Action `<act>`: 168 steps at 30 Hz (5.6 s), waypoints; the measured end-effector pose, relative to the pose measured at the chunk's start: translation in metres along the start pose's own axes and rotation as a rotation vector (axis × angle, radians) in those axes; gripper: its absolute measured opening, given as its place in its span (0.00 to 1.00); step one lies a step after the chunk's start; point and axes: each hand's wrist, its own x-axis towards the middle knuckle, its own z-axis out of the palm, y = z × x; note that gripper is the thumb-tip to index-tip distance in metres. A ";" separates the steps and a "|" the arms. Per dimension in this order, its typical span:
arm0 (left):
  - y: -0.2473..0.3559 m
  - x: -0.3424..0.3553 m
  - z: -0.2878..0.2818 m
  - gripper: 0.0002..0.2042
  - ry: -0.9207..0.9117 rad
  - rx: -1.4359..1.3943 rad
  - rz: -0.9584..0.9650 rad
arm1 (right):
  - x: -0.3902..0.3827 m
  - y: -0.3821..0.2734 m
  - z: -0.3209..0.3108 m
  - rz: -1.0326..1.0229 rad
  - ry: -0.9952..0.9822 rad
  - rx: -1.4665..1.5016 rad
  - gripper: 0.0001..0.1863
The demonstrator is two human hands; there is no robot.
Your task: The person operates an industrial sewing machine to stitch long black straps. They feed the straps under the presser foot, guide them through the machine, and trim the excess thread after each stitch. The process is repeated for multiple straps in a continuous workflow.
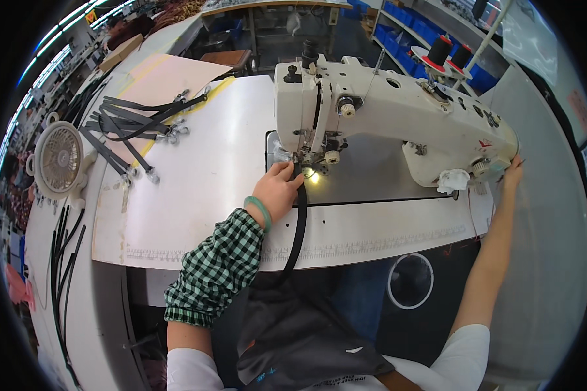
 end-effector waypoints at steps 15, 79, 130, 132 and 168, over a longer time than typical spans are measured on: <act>-0.002 -0.001 -0.001 0.16 -0.014 0.014 -0.052 | 0.042 -0.014 -0.013 0.162 -0.164 -0.182 0.29; -0.006 -0.001 -0.003 0.16 -0.004 -0.005 -0.062 | 0.092 0.002 0.018 0.237 -0.309 -0.418 0.34; 0.001 -0.014 -0.007 0.12 0.077 -0.248 -0.046 | -0.239 -0.199 0.034 -0.549 -0.539 0.294 0.05; -0.001 -0.017 -0.006 0.11 0.055 -0.218 -0.056 | -0.275 -0.222 0.049 -0.932 -0.754 0.302 0.10; -0.135 0.121 0.056 0.14 0.190 -0.754 -0.492 | -0.343 -0.247 0.099 -0.622 -1.401 0.686 0.14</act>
